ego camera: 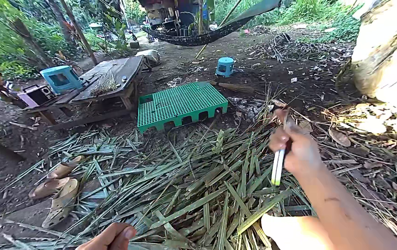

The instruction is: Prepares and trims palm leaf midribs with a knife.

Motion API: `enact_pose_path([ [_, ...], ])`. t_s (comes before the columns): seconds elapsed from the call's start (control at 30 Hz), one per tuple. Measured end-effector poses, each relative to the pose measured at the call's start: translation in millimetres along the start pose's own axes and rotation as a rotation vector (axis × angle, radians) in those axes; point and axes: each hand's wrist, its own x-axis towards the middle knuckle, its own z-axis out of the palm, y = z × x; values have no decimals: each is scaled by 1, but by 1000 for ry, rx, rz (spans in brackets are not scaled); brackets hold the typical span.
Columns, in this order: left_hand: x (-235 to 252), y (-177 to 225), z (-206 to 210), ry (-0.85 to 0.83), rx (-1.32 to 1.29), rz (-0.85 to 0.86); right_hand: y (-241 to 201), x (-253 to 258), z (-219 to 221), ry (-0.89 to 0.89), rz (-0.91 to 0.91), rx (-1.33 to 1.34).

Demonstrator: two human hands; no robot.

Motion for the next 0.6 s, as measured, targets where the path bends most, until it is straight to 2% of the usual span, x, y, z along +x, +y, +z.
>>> enact_pose_path([
  [0.17,4,11,12,-21,-9,54,27,-60,47,-613,363,68],
  [0.23,6,16,18,-53,-20,85,36,-80,61,-759,429,115],
  [0.3,7,20,24,-85,-22,110,41,-93,69,-800,403,143],
  [0.37,8,17,28,-112,-2,125,41,-95,70,-743,293,134],
  [0.43,8,6,28,-156,37,132,36,-86,63,-601,146,123],
  [0.5,10,-15,24,-231,86,105,24,-66,51,-364,23,157],
  [0.6,13,-53,18,-401,141,-51,6,-32,29,-28,-91,218],
])
